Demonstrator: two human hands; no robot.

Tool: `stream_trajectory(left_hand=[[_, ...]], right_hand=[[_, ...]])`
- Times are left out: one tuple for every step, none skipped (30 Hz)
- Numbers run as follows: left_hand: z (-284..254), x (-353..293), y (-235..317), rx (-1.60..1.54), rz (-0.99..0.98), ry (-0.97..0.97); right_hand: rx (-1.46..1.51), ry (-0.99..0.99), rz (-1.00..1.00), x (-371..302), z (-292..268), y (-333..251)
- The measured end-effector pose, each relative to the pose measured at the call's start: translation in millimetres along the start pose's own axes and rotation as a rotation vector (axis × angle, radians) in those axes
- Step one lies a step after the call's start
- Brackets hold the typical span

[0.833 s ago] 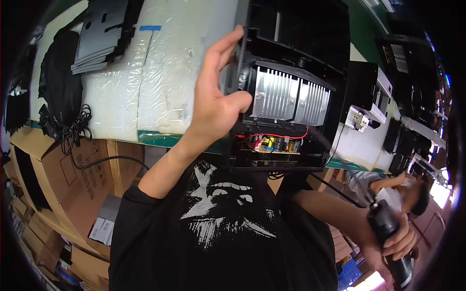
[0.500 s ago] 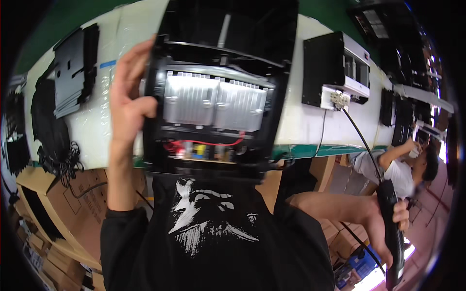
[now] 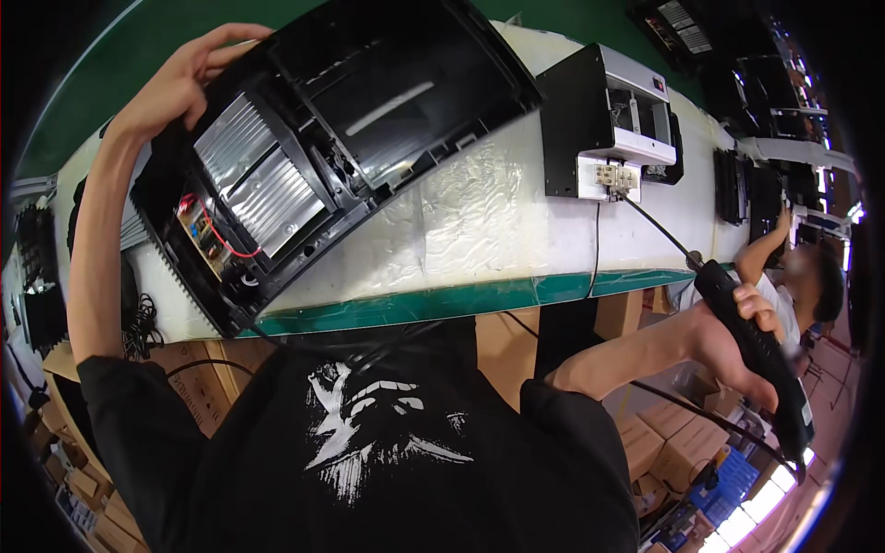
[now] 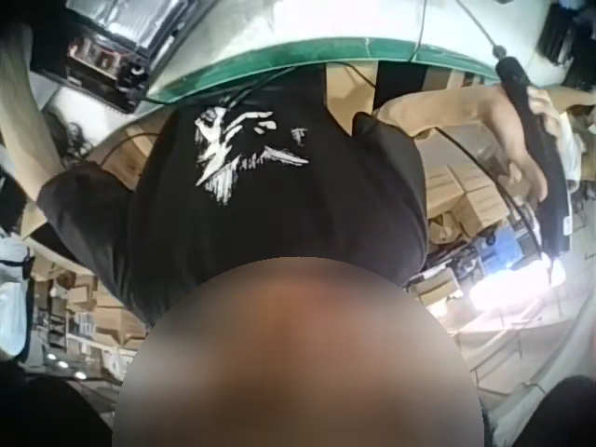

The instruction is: Assembling electronic components into a housing and securing them with an electric screwdriver.

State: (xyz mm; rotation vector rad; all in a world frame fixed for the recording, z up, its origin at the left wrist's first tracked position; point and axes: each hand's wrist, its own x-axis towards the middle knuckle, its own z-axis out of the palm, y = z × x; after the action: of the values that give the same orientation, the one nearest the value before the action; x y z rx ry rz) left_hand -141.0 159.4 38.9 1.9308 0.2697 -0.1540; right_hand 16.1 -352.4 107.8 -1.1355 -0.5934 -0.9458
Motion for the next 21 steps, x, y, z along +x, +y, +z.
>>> stream_trajectory(left_hand=[[-1,8,2,0.002,-0.002,0.006],[3,16,9,-0.028,-0.012,-0.007],[8,23,21,-0.058,-0.021,-0.018],[14,31,37,-0.057,-0.025,-0.015],[21,42,55,0.077,-0.031,-0.059],[26,51,69,0.215,-0.034,-0.107],[29,61,71,0.219,-0.032,-0.113],[32,76,67,0.169,-0.020,-0.228],[38,86,68,0.117,-0.008,-0.349],[49,92,75,0.157,0.017,-0.387],[56,99,77,0.165,0.021,-0.388],[63,107,78,0.153,0.047,-0.567],[69,112,80,0.142,0.069,-0.741],[82,116,87,0.165,0.045,-0.779],[94,117,95,0.189,0.018,-0.811],[106,115,97,0.300,0.170,-0.774],[117,112,97,0.411,0.321,-0.733],[131,105,96,0.409,0.428,-0.623],[143,91,97,0.410,0.523,-0.505],[155,74,104,0.520,0.573,-0.372],[164,48,108,0.635,0.602,-0.227]], right_hand=[[0.009,-0.035,0.020,-1,1,3],[0.004,-0.093,0.047,-1,-2,9],[0.009,-0.092,0.050,2,-4,13],[0.061,-0.160,0.088,5,-5,16],[0.108,-0.226,0.125,8,-7,21],[0.228,-0.308,0.196,13,-7,21],[0.189,-0.412,0.218,22,-8,27],[0.287,-0.457,0.264,25,-2,34],[0.380,-0.502,0.310,33,6,38],[0.385,-0.500,0.426,40,18,43],[0.403,-0.497,0.541,44,32,52],[0.307,-0.507,0.582,52,50,61],[0.219,-0.517,0.624,57,69,69],[0.072,-0.506,0.540,50,91,66],[-0.067,-0.497,0.454,42,110,65],[-0.058,-0.523,0.466,45,115,75],[-0.049,-0.551,0.477,47,120,83],[-0.111,-0.574,0.488,45,126,79],[-0.097,-0.584,0.492,41,129,79],[-0.148,-0.566,0.478,38,128,76],[-0.181,-0.554,0.472,31,130,76]])
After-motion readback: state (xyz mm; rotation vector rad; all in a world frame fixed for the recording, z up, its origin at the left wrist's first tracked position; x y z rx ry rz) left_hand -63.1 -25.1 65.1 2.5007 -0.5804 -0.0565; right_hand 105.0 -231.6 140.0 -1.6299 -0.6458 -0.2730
